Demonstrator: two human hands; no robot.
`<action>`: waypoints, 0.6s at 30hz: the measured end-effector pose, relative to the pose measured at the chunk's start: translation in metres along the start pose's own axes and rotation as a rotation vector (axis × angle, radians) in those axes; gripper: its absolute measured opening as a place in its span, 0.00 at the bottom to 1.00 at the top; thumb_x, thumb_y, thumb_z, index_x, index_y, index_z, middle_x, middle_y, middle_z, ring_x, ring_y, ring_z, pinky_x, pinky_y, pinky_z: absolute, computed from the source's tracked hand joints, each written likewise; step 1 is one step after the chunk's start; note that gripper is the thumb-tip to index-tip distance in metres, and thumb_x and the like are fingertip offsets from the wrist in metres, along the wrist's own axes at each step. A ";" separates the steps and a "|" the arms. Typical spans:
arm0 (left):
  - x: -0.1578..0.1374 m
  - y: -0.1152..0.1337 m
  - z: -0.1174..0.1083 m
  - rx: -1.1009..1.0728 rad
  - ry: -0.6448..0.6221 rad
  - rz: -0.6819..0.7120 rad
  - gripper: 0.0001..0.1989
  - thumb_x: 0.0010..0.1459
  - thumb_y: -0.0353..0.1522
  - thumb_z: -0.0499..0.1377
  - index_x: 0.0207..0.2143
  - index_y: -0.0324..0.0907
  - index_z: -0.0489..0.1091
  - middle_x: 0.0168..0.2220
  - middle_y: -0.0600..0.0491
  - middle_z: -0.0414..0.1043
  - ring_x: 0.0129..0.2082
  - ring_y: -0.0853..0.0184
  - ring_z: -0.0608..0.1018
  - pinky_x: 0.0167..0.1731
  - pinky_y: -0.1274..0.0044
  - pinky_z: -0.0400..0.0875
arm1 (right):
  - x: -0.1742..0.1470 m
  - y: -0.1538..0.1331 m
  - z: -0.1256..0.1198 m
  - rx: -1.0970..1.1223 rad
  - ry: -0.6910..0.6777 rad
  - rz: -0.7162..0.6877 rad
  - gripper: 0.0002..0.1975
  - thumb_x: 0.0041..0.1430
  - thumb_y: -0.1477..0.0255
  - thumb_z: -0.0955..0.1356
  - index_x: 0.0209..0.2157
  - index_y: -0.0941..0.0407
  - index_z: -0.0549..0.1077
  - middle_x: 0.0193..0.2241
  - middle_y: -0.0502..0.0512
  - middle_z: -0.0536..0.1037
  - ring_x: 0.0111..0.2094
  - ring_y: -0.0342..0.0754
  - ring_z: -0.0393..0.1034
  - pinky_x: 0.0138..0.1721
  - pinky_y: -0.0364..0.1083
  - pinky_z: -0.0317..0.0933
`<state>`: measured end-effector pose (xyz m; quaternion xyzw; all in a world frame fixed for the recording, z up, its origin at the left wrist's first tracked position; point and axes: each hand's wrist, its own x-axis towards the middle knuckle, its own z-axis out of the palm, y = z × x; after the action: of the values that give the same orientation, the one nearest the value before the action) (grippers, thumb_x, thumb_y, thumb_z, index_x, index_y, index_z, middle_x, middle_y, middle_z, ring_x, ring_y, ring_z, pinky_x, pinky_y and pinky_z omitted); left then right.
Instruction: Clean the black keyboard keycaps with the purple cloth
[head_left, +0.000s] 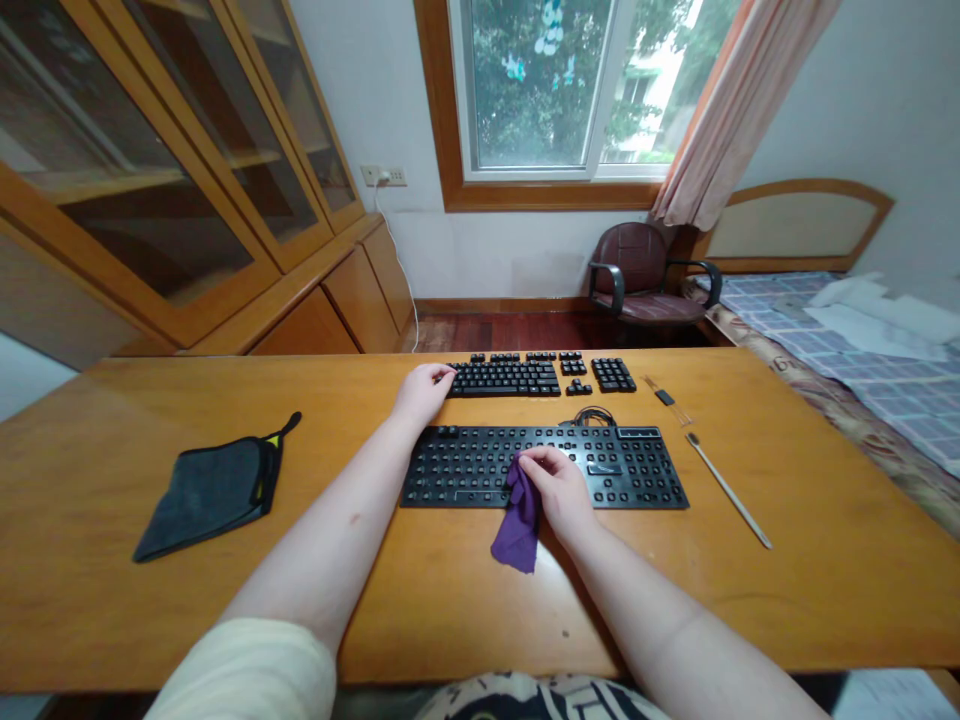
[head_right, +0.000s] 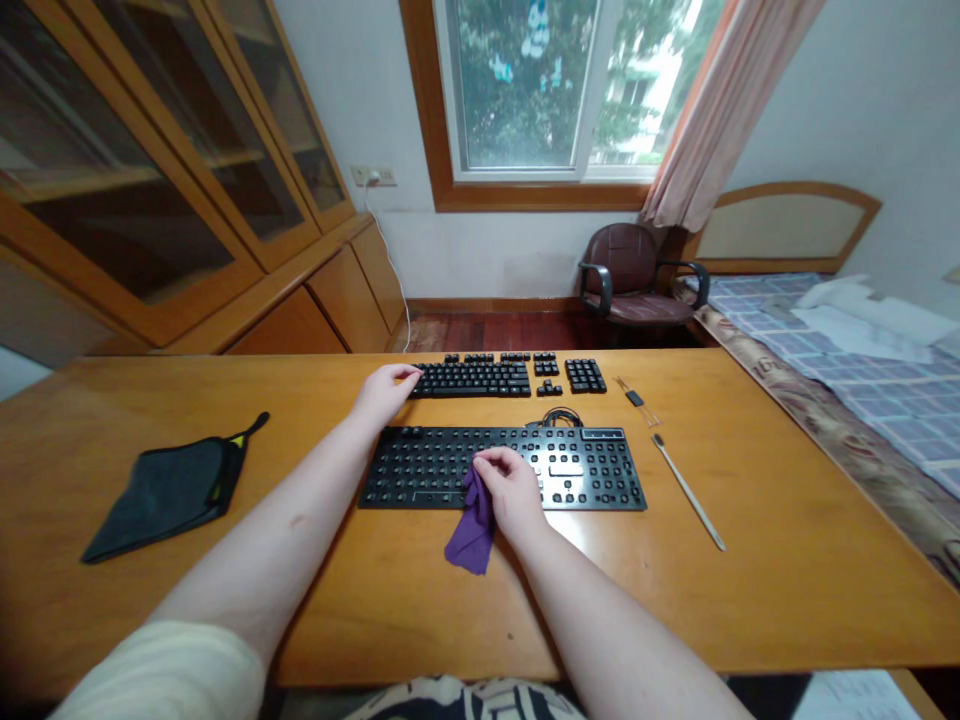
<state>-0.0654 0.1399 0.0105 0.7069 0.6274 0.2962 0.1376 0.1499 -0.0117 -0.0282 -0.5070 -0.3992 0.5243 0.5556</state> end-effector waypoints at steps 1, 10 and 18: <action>0.013 -0.001 0.003 0.050 -0.042 -0.018 0.14 0.55 0.37 0.52 0.36 0.42 0.74 0.39 0.50 0.76 0.40 0.63 0.75 0.42 0.75 0.67 | 0.000 0.000 0.000 -0.004 0.002 -0.002 0.12 0.46 0.64 0.71 0.30 0.58 0.74 0.26 0.53 0.76 0.27 0.45 0.69 0.31 0.43 0.61; 0.097 -0.005 0.036 0.163 -0.162 -0.043 0.11 0.51 0.35 0.55 0.36 0.45 0.75 0.39 0.50 0.76 0.40 0.62 0.75 0.41 0.74 0.67 | 0.000 -0.005 0.003 -0.006 0.020 0.026 0.11 0.45 0.65 0.71 0.28 0.58 0.74 0.25 0.53 0.75 0.26 0.44 0.68 0.29 0.43 0.61; 0.120 -0.015 0.050 0.228 -0.286 -0.056 0.13 0.50 0.39 0.56 0.34 0.44 0.77 0.38 0.49 0.77 0.40 0.61 0.76 0.42 0.76 0.67 | -0.003 -0.008 0.006 0.039 0.040 0.071 0.12 0.44 0.64 0.72 0.28 0.58 0.73 0.22 0.52 0.74 0.24 0.43 0.67 0.26 0.42 0.60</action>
<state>-0.0434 0.2675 -0.0079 0.7350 0.6505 0.1156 0.1524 0.1452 -0.0137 -0.0193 -0.5201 -0.3594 0.5412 0.5545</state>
